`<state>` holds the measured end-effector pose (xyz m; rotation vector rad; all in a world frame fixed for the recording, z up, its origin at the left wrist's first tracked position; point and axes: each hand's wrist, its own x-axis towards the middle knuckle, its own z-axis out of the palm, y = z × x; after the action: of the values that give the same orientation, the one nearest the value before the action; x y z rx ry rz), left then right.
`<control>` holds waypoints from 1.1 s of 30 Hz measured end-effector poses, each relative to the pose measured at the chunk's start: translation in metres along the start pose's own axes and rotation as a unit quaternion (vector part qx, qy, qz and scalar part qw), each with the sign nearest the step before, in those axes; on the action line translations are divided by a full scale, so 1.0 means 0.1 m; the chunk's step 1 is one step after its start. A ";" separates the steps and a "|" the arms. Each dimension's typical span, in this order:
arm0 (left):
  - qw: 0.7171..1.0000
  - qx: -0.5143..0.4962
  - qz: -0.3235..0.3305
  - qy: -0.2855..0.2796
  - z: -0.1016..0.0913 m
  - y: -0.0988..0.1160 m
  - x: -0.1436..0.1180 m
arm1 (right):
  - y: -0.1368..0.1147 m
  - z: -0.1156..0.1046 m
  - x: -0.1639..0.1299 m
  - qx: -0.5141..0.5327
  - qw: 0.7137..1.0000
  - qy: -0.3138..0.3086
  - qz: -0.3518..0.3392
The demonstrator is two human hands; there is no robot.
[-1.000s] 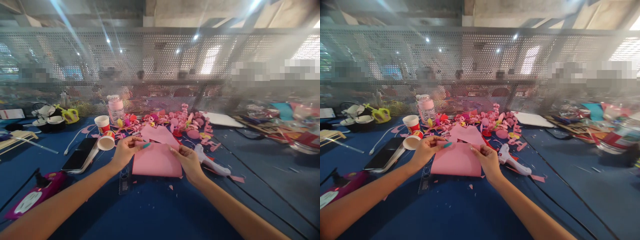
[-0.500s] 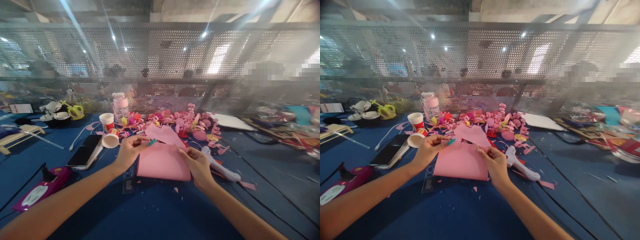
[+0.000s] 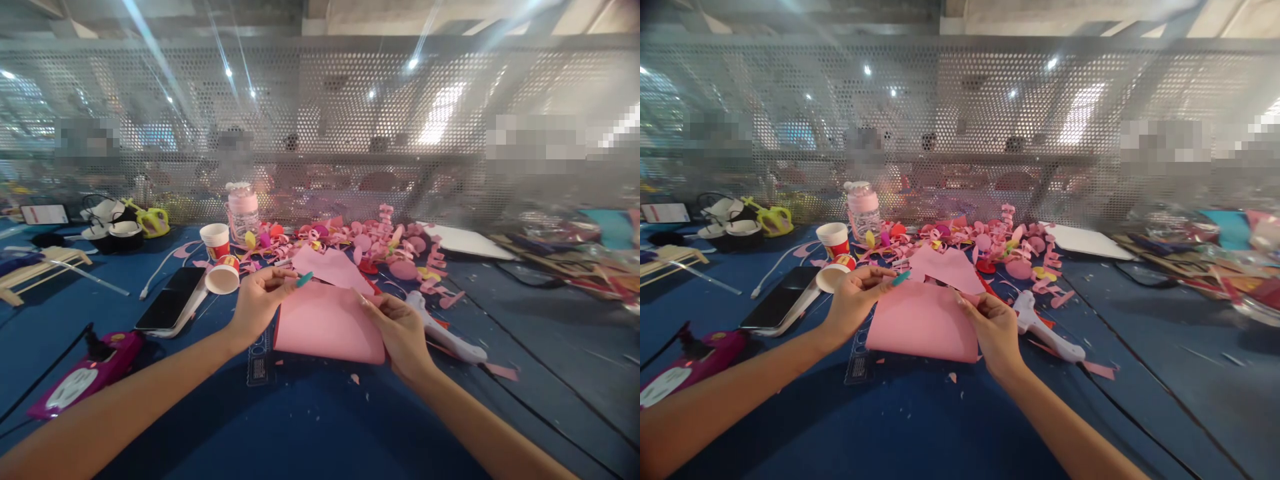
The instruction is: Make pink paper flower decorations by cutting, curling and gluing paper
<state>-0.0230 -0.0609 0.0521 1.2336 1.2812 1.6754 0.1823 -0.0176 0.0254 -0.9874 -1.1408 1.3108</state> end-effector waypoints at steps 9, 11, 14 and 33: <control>1.000 0.016 0.006 -0.006 -0.01 0.01 -0.02 | -0.02 0.02 -0.02 0.006 1.000 0.000 0.000; 1.000 0.018 0.002 -0.009 -0.01 0.02 -0.03 | -0.02 0.02 -0.02 0.009 1.000 0.001 0.005; 1.000 0.012 0.007 -0.013 -0.01 0.03 -0.03 | -0.02 0.01 -0.02 0.018 1.000 0.003 0.009; 0.999 0.029 0.038 -0.014 -0.03 -0.04 -0.01 | -0.04 0.00 -0.01 -0.023 0.997 -0.031 -0.064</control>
<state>-0.0255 -0.0615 0.0476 1.3510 1.2886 1.6781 0.1837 -0.0192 0.0296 -0.8967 -1.2659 1.2234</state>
